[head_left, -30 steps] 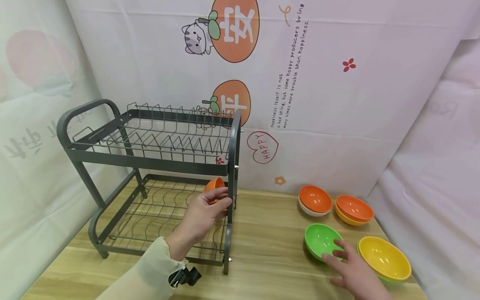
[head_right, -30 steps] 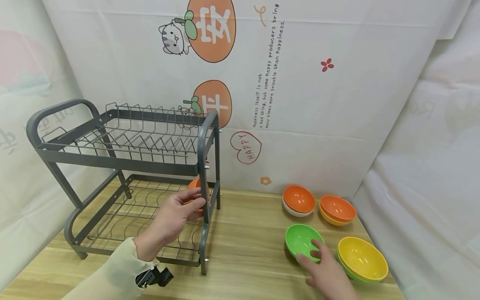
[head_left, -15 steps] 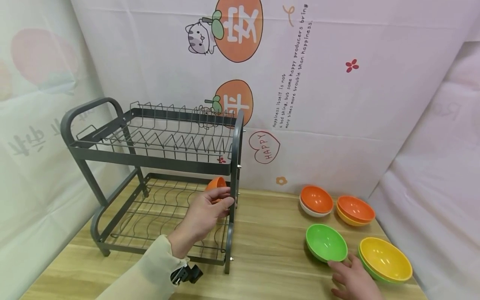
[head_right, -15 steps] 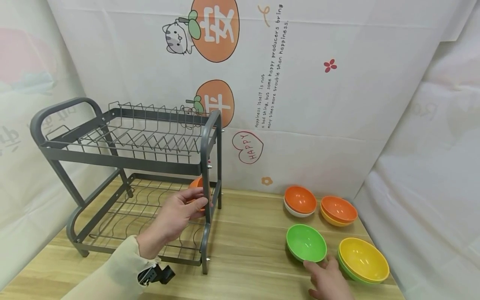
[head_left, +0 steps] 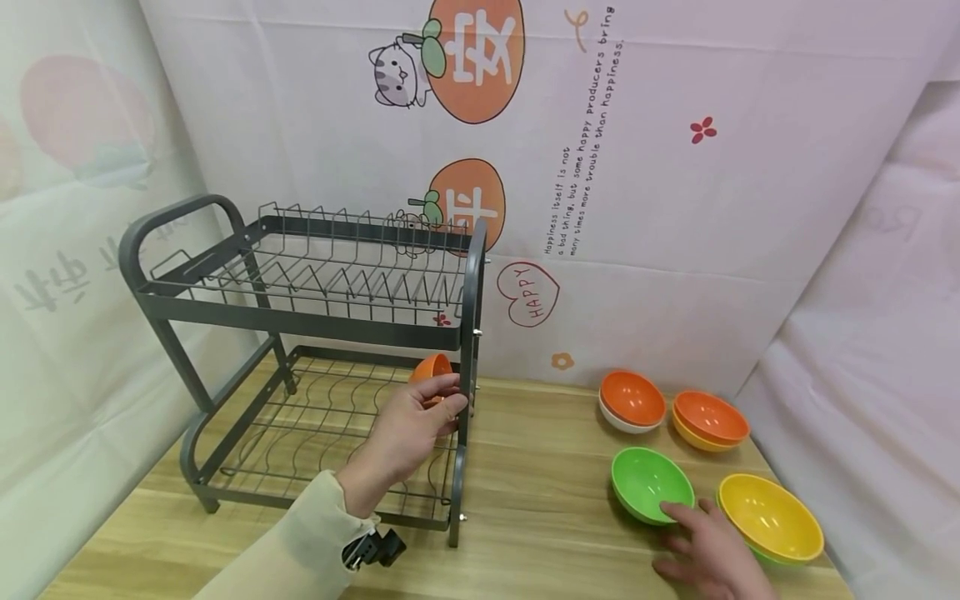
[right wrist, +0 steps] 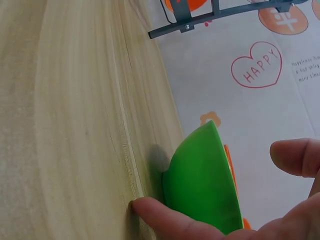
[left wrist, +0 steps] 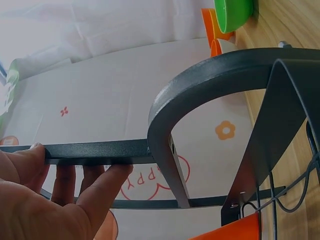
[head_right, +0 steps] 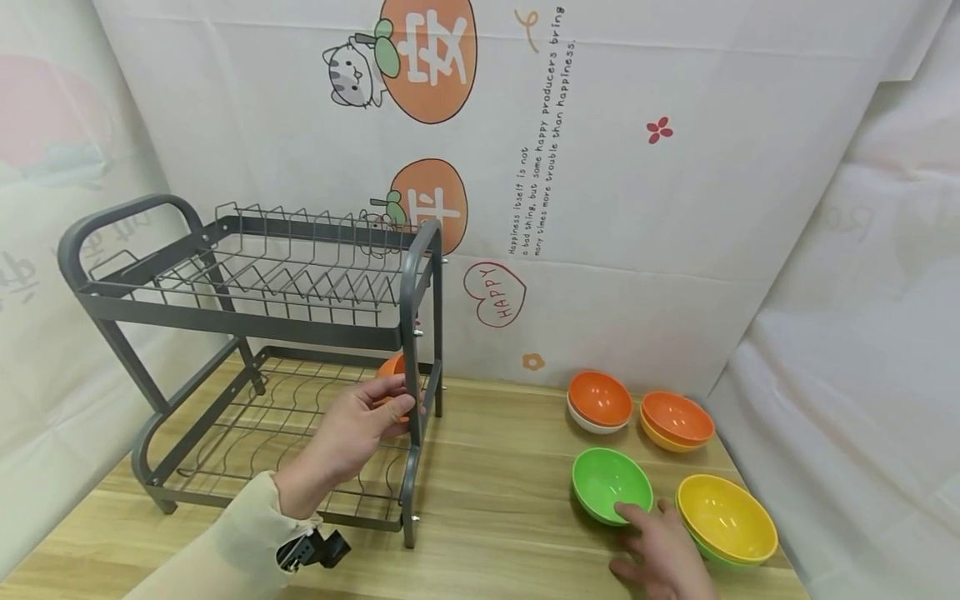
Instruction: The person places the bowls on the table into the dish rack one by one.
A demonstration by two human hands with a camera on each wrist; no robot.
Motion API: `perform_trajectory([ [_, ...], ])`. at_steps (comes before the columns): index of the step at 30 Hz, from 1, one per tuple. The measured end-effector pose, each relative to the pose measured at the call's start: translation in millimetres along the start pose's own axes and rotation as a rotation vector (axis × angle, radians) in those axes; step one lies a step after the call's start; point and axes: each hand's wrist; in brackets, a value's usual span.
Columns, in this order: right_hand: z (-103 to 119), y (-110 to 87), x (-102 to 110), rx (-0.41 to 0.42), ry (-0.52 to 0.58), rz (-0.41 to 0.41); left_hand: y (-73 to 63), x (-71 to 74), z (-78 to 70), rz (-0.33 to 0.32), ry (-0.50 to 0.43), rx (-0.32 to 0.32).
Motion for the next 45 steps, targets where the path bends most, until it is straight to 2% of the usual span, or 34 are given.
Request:
perform_trajectory([
  [1, 1, 1.8, -1, -0.005, 0.045, 0.003, -0.3, 0.0, -0.2, -0.003, -0.002, 0.003],
  [2, 1, 3.5, -1, -0.028, 0.156, -0.008, -0.5, 0.2, -0.5, -0.006, -0.006, 0.006],
  [3, 1, 4.4, -2, -0.025, 0.174, -0.011, -0.7, 0.3, -0.7, -0.007, -0.010, 0.009],
  [13, 4, 12.2, -9, 0.004, 0.228, -0.026, 0.8, 1.6, 0.1, 0.001, -0.022, 0.018],
  [27, 2, 23.1, -11, 0.021, 0.428, -0.056, 1.0, 4.1, 0.6, 0.004, 0.002, 0.037],
  [32, 2, 25.2, -11, 0.033, 0.459, -0.063, 1.2, 3.8, 0.8, 0.005, -0.007, 0.041],
  [45, -5, 31.2, -8, 0.071, 0.412, -0.029, -1.2, 1.5, 1.0, -0.006, 0.027, 0.015],
])
Point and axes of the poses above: each hand's wrist, its own y-axis towards the middle knuckle, its own x-axis out of the back of the hand, z = x × y, and after that the axes turned 11 degrees about y, right-handed
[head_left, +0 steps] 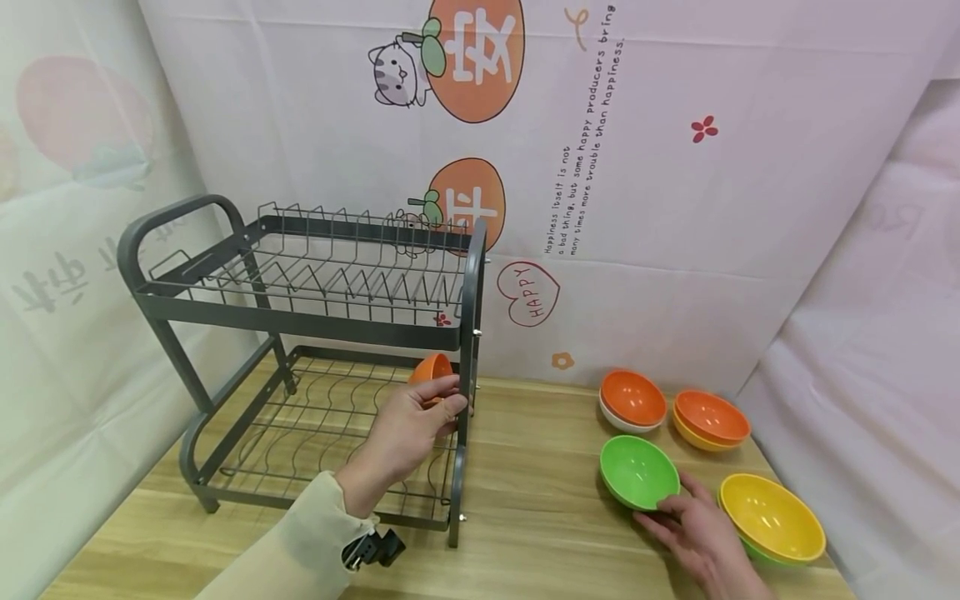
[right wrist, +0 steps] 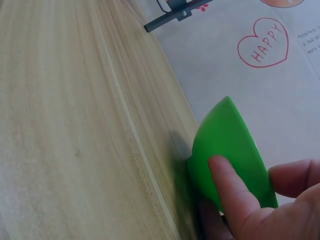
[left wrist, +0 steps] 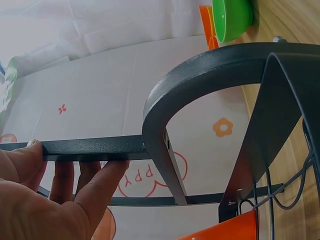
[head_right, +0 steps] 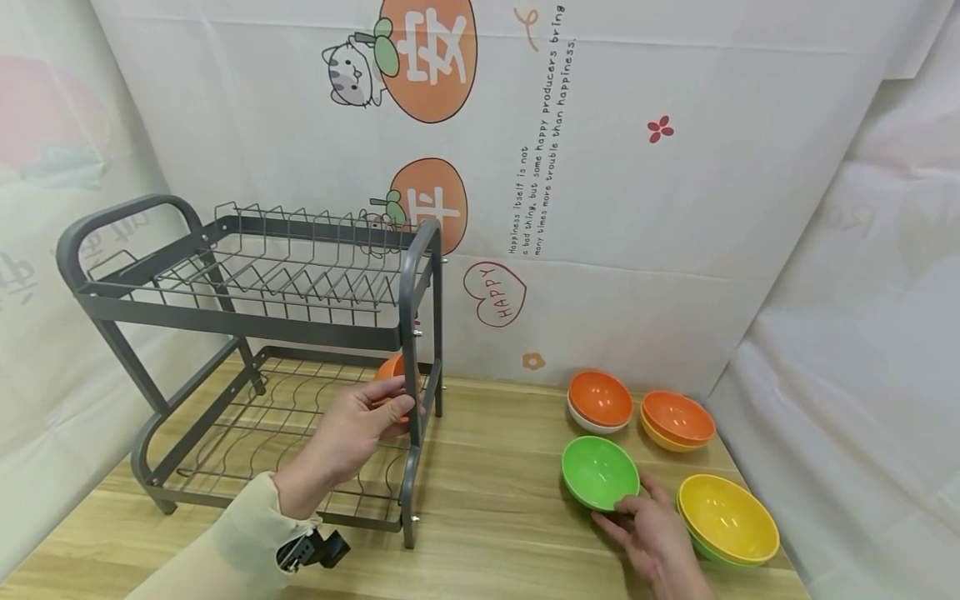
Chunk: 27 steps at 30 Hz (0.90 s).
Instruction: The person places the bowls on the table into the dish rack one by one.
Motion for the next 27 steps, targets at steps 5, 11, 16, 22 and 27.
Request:
perform_trajectory([
  [5, -1, -1.1, 1, -0.014, -0.016, 0.016, 0.6, -0.5, 1.3, 0.014, -0.005, -0.005],
  [11, 0, -3.3, 0, -0.033, -0.016, 0.005, 1.3, -1.0, 1.9, 0.016, 0.000, -0.004],
  [16, 0, -6.8, -3, -0.043, 0.009, 0.025, 0.5, -1.6, 1.2, 0.006, 0.009, -0.011],
  [22, 1, -12.7, -9, -0.050, 0.016, 0.045, -0.3, -1.4, 0.9, -0.005, 0.019, -0.022],
  [27, 3, -20.8, -18, -0.052, 0.007, 0.060, 0.5, -1.7, 1.9, -0.008, 0.020, -0.024],
])
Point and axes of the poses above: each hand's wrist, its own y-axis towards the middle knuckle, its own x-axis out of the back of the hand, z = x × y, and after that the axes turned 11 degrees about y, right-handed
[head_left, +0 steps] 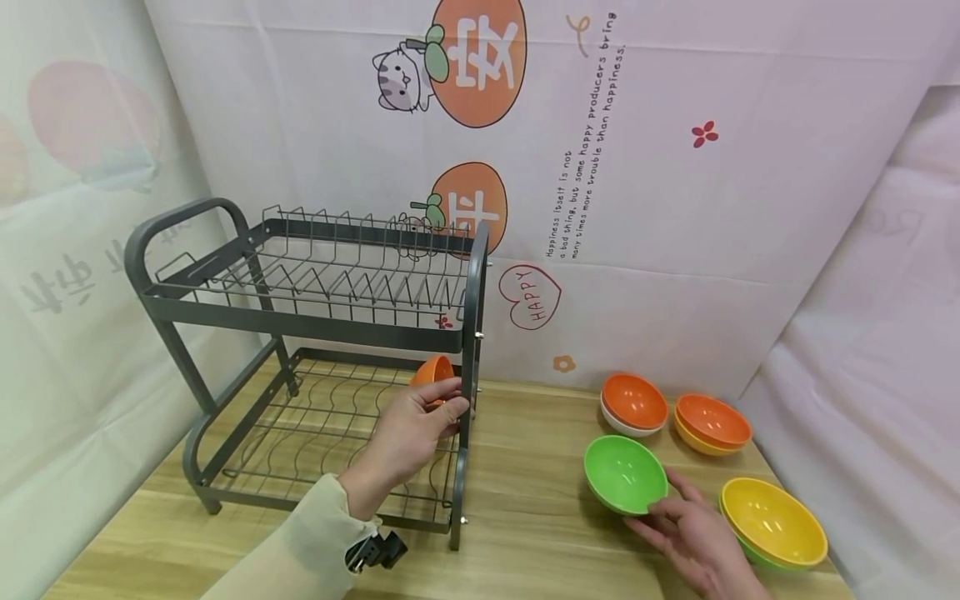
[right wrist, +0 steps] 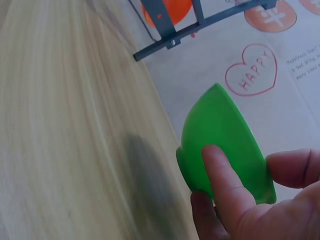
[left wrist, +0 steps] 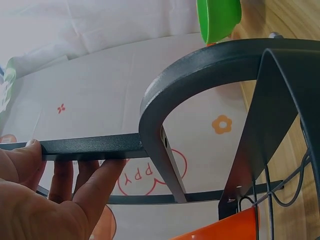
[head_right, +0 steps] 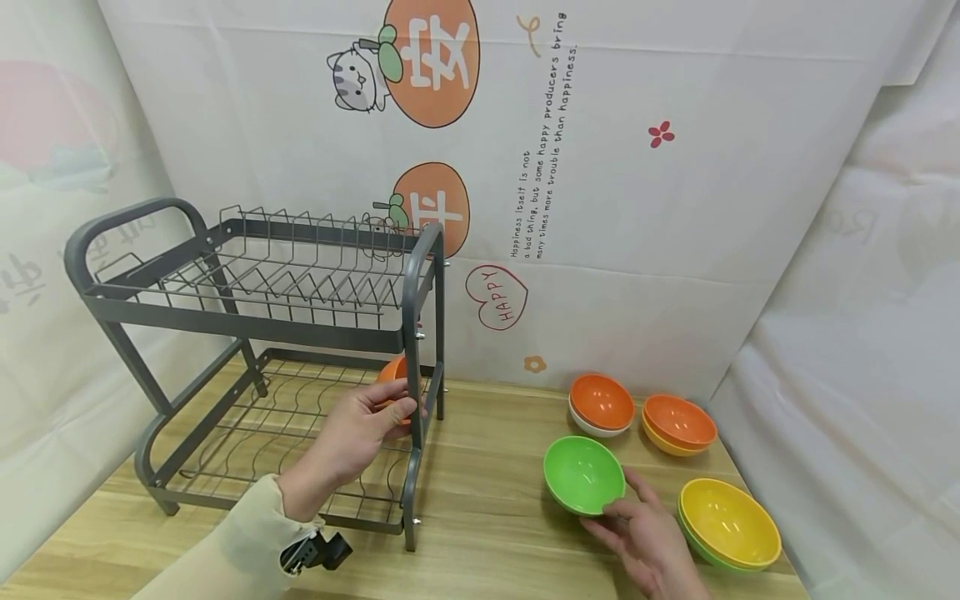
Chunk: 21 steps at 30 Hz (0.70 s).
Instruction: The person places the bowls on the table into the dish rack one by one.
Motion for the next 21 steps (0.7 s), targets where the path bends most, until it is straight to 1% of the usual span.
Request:
perform_trajectory([
  [7, -1, -9.6, -16, 0.005, -0.030, 0.052, -0.5, 1.6, 2.3, -0.011, -0.004, -0.013],
  [13, -3, -18.3, -29, 0.001, -0.023, 0.106, -0.4, 1.4, 1.9, -0.016, 0.000, -0.013],
  [17, -6, -22.7, -32, -0.002, -0.028, 0.168, -1.3, -0.1, 0.4, -0.011, -0.010, -0.021],
  [21, -9, -23.8, -31, -0.017, -0.046, 0.260, -1.6, -2.5, 1.6, -0.007, -0.037, -0.038],
])
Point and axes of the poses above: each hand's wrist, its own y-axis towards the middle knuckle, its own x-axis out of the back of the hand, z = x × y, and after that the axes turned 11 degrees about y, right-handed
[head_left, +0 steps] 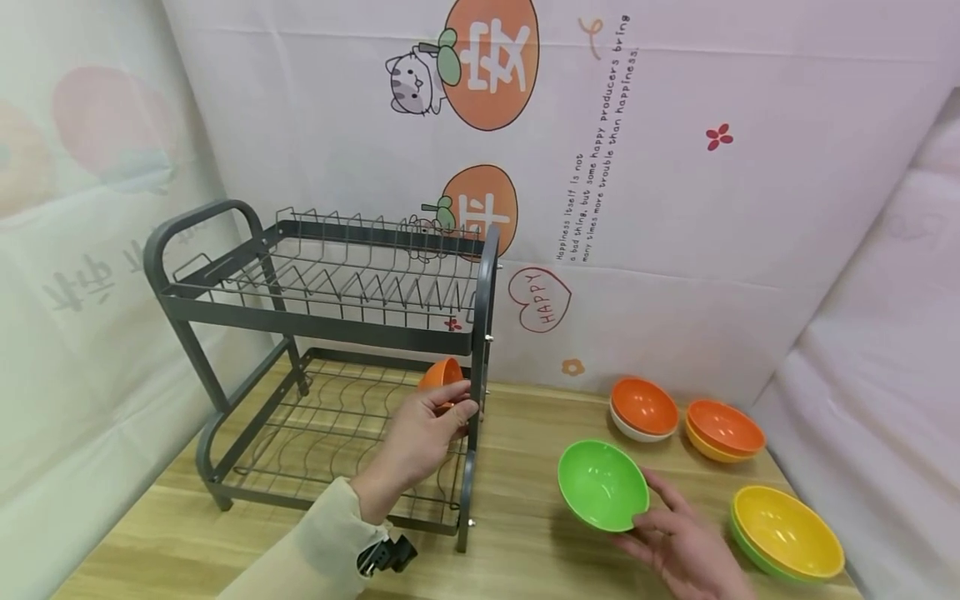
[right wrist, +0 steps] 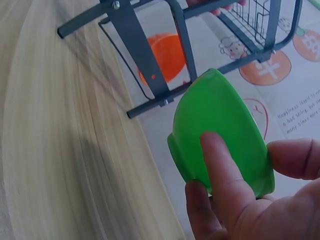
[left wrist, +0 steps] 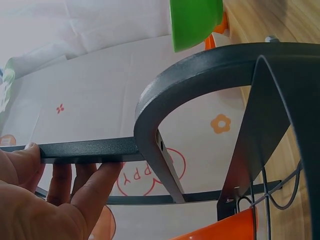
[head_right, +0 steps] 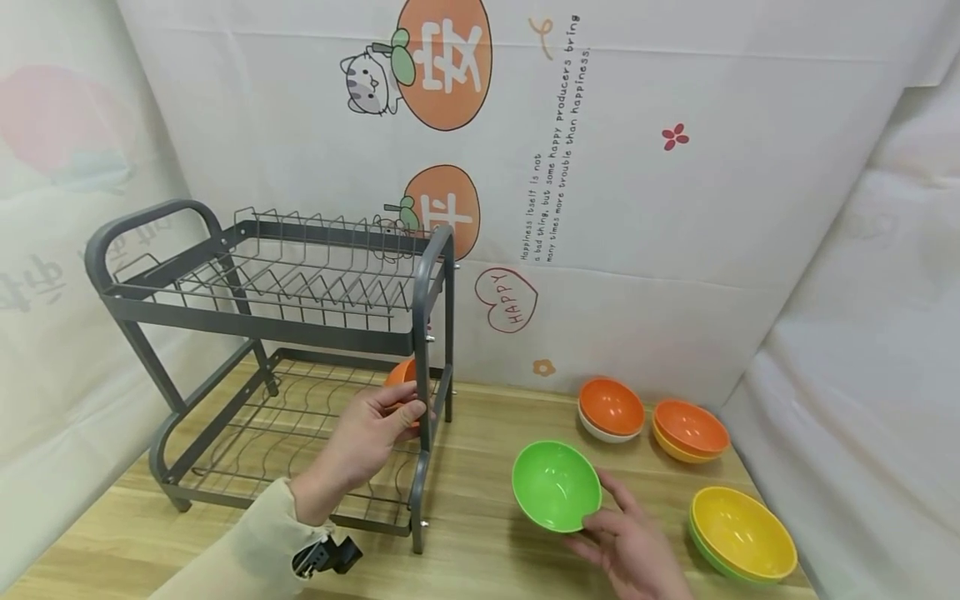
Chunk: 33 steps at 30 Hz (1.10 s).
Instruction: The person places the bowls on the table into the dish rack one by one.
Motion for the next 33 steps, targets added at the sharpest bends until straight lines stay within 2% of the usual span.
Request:
perform_trajectory([
  [3, -3, 1.2, 2, -0.025, -0.010, 0.056, 0.1, -0.5, 1.8, -0.001, 0.004, -0.012],
  [9, -6, 1.6, 1, -0.057, -0.032, 0.084, -0.6, -2.0, 2.4, -0.002, 0.042, -0.006],
  [18, -7, 0.6, -5, -0.085, -0.055, 0.111, -0.2, -0.5, 3.0, -0.014, 0.069, -0.035],
  [28, -8, 0.1, -4, -0.143, 0.008, 0.201, -4.3, -1.3, 6.3, -0.016, 0.087, -0.034],
  [33, -8, 0.5, -8, -0.148, 0.026, 0.218, -2.0, -2.0, 5.9, -0.037, 0.104, -0.059],
])
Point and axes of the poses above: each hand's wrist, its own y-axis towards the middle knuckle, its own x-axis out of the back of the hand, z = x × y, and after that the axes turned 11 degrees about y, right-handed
